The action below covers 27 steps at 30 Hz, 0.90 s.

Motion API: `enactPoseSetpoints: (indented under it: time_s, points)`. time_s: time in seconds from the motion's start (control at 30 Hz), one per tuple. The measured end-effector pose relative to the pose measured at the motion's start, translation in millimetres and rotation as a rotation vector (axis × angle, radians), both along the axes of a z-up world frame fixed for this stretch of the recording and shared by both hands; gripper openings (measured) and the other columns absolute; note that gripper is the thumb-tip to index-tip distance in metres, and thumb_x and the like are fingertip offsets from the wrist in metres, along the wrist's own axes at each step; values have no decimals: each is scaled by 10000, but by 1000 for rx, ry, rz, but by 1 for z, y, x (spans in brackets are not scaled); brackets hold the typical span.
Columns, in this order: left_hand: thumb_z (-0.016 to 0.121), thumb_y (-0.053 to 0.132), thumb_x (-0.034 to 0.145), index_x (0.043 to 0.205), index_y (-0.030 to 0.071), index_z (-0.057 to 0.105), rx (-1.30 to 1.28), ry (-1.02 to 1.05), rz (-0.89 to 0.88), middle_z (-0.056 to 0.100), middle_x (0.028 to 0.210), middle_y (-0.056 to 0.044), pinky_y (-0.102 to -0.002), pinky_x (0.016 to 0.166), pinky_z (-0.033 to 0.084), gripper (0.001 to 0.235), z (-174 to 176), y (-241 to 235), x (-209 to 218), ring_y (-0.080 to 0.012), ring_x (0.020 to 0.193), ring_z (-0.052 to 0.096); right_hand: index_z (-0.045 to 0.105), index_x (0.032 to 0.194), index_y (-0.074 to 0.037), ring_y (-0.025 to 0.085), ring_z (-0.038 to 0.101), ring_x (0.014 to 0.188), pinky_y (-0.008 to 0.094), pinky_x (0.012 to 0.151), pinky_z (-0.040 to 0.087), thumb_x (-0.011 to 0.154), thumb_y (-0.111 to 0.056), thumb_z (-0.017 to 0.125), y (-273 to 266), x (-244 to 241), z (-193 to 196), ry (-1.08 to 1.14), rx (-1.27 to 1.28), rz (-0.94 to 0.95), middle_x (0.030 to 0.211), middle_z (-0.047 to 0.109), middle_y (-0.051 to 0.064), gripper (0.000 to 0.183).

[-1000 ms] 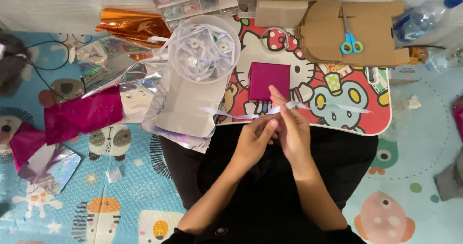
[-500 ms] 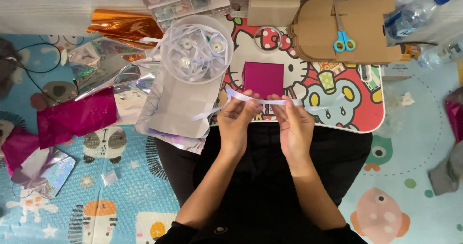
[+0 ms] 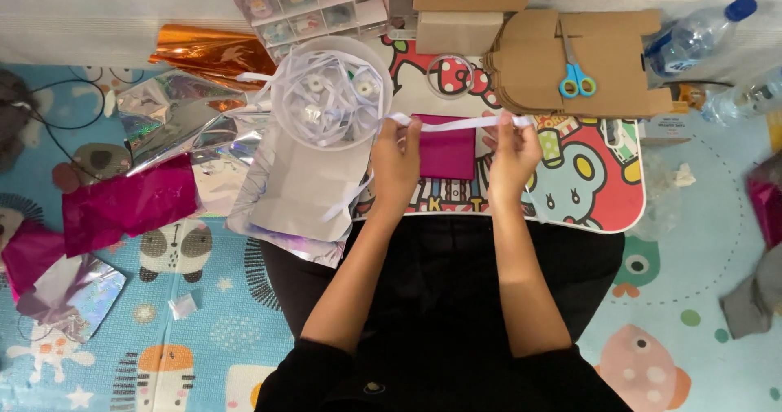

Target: Tying a ribbon around a small gift box and folding a cardboard template to assemble a box.

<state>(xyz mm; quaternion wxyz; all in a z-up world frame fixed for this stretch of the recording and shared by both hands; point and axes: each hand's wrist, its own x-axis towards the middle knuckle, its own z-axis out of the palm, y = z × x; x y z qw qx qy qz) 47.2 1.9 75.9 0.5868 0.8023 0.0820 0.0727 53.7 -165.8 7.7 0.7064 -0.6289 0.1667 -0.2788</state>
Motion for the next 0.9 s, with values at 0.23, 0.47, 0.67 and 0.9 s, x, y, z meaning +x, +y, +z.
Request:
enactPoseSetpoints:
  time_s: [0.23,0.47,0.67,0.9]
  points:
    - [452,277,1076,1052,24,521,276,92,-3,714,912,-225,-563,794,567,263,-30,-16,20,-445,915,723,590,1124,-37,332,749,922,421,662,624,1084,-265,597,6,20,-19,154,-461,-83,991,713,216,232]
    - [477,343,1081,1039,78,550,162,158,119,745,940,-162,-505,802,571,278,-8,-6,10,-374,943,736,611,1097,-131,137,712,783,295,674,573,1090,-273,583,-4,9,-30,134,-195,-14,910,742,77,145]
    - [513,265,1084,1084,40,578,31,134,89,741,1027,-185,-476,887,553,235,-30,-5,3,-331,1030,715,620,1098,-131,134,719,786,263,669,565,1076,-251,591,12,-4,-8,128,-71,-48,893,753,86,126]
    - [488,255,1094,1137,-3,580,-149,51,106,699,1053,-221,-480,944,521,277,-24,-11,-7,-338,1097,677,622,1029,-100,121,693,721,257,615,540,1060,-221,653,8,-11,-25,170,-163,-156,814,723,70,128]
